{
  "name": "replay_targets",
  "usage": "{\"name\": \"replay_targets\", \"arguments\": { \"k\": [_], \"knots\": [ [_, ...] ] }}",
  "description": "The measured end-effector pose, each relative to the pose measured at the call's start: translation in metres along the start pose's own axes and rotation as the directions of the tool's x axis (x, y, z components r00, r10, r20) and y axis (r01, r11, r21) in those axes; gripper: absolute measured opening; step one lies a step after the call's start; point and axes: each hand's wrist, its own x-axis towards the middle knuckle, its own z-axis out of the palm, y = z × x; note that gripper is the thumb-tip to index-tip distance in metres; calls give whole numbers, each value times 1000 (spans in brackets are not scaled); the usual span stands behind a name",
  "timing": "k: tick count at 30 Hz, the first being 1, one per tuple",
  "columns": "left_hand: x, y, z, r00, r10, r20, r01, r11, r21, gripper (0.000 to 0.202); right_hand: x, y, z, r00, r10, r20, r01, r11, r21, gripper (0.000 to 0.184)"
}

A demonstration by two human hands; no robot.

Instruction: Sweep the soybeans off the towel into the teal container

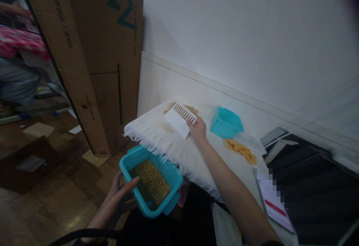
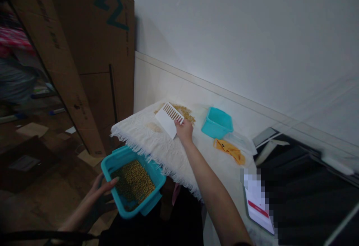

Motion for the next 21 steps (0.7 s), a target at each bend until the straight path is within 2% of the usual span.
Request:
{"name": "replay_targets", "arguments": {
  "k": [3, 5, 11, 21],
  "knots": [
    [1, -1, 1, 1000, 1, 3, -1, 1000, 10, 103, 4, 6, -8, 990, 110, -84, -111, 994, -16, 33],
    [0, -1, 2, 1000, 10, 3, -10, 1000, 14, 100, 5, 12, -18, 985, 135, -107, -140, 989, -38, 34],
    [-2, 0, 3, 1000, 9, -1, -9, 999, 31, 99, 9, 26, -51, 975, 176, -133, -186, 980, -65, 32],
    [1, -5, 3, 1000, -6, 21, 6, 1000, 5, 115, 10, 42, -98, 965, 192, -181, -211, 973, -91, 25]
  ]
}}
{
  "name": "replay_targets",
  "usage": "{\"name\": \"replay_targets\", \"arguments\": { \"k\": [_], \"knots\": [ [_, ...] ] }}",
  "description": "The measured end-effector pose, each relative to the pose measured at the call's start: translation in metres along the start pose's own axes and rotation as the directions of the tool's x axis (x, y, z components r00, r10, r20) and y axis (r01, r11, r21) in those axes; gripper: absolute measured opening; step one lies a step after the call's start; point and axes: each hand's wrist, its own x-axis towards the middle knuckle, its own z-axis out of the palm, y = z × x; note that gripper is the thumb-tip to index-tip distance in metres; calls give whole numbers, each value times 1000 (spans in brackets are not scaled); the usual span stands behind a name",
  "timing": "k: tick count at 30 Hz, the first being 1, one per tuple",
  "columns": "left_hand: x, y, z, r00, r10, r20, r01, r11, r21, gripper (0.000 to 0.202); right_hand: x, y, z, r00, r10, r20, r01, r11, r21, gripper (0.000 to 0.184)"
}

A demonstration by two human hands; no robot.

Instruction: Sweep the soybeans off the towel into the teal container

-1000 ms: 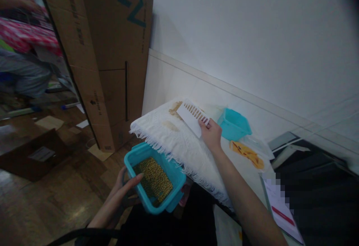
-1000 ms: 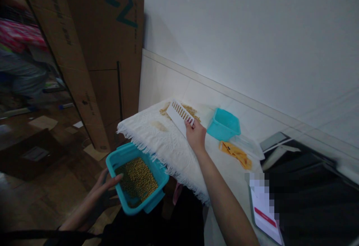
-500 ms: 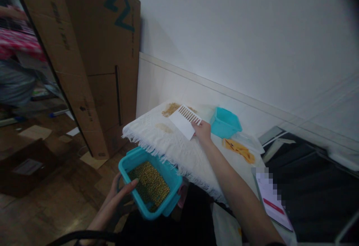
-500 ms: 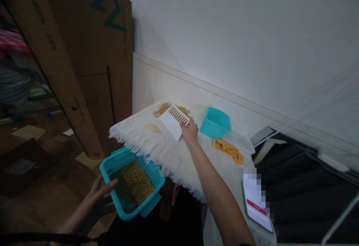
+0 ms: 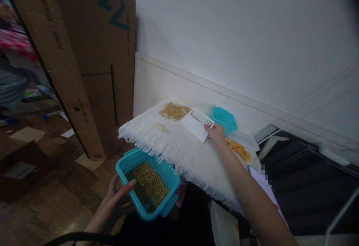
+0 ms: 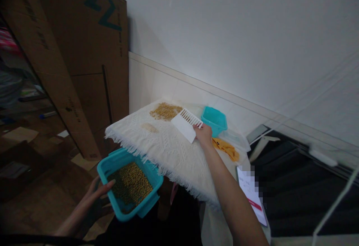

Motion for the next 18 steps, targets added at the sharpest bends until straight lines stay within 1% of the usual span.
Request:
{"name": "replay_targets", "arguments": {
  "k": [2, 7, 12, 14, 16, 18],
  "knots": [
    [-1, 0, 1, 1000, 4, -9, -4, 1000, 10, 115, 3, 4, -7, 1000, 1, -7, -1, 1000, -8, 24],
    [-1, 0, 2, 1000, 14, -9, -13, 1000, 17, 108, 2, 9, -19, 1000, -9, -13, 9, 1000, -11, 25],
    [4, -2, 0, 1000, 4, -17, -3, 999, 41, 109, -1, 4, -34, 1000, -25, -11, 25, 1000, 7, 34],
    [5, -2, 0, 1000, -10, -15, 10, 999, 33, 111, -1, 1, -43, 998, -52, -35, 52, 999, 3, 40],
    [6, -2, 0, 1000, -26, -11, 26, 999, 31, 114, 1, -2, -52, 989, -115, -92, 109, 992, -66, 41],
    [6, -2, 0, 1000, -31, -7, 31, 999, 34, 115, 3, -5, -57, 968, -212, -136, 181, 961, -211, 36]
  ]
}}
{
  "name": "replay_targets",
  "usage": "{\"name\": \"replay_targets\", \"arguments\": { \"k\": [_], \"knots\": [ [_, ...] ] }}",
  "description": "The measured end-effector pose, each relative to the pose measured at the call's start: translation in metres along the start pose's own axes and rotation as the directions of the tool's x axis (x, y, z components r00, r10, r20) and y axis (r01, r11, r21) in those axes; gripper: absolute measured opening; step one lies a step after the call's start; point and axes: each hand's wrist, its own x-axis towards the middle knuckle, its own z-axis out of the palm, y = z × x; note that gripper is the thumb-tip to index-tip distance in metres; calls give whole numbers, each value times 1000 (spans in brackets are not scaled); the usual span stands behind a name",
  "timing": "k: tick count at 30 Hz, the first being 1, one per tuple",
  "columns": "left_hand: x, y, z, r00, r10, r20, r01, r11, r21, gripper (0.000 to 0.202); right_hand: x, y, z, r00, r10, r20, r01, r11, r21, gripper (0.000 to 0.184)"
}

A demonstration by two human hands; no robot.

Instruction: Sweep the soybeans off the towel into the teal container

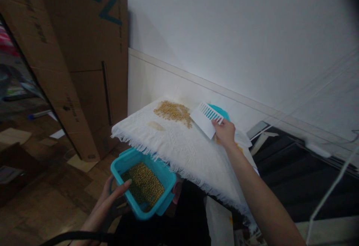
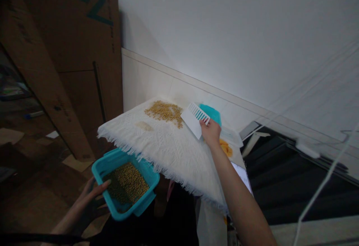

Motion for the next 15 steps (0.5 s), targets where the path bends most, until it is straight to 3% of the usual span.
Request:
{"name": "replay_targets", "arguments": {
  "k": [3, 7, 10, 15],
  "knots": [
    [1, -1, 0, 1000, 4, -2, -4, 1000, 4, 115, -2, -3, 3, 994, -111, 8, 109, 963, -246, 29],
    [2, -2, -1, 1000, 18, -11, -18, 1000, 12, 112, -12, -10, 21, 987, -100, 127, 149, 867, -476, 28],
    [2, -2, -2, 1000, 30, -1, -30, 999, 20, 105, -21, -14, 31, 981, -74, 181, 165, 815, -556, 30],
    [3, -3, -4, 999, 32, -4, -32, 999, 24, 105, -37, -20, 40, 973, -121, 197, 213, 799, -563, 31]
  ]
}}
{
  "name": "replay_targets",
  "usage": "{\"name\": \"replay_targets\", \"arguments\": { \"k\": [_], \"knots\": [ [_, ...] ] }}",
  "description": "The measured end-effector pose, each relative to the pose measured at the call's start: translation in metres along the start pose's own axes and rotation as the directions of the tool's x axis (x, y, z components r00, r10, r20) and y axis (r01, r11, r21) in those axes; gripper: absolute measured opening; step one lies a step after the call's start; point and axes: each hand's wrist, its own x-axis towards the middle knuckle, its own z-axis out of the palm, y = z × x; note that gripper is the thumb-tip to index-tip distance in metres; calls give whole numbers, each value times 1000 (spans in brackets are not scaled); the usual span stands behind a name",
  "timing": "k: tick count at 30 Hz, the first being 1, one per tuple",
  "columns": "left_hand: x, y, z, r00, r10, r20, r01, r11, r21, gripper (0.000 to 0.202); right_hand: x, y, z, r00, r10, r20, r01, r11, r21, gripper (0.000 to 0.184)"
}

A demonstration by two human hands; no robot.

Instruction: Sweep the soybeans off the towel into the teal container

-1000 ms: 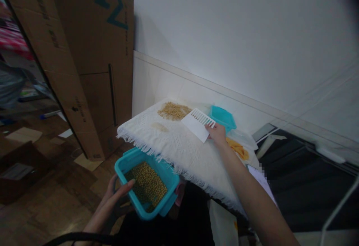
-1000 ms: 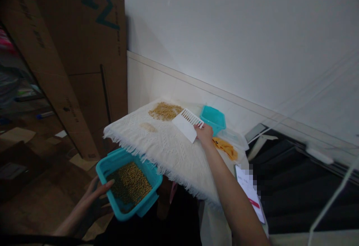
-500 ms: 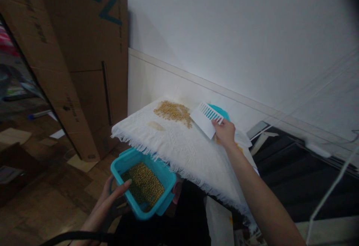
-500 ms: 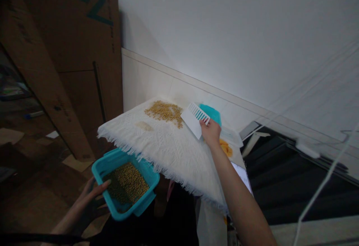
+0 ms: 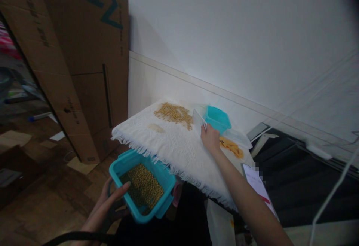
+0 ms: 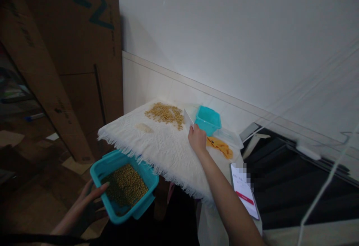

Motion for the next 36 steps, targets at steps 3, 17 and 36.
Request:
{"name": "replay_targets", "arguments": {
  "k": [3, 17, 36],
  "knots": [
    [-1, 1, 2, 1000, -1, -4, 1, 1000, 0, 111, -10, -9, 1, 999, -35, -16, 36, 999, 27, 30],
    [-3, 1, 4, 1000, -2, 9, 3, 998, -69, 108, -20, -34, -17, 994, -20, -107, 42, 978, 206, 23],
    [-6, 2, 5, 1000, 11, 7, -10, 997, -73, 102, -2, -66, 8, 994, 105, 4, -85, 781, 618, 23]
  ]
}}
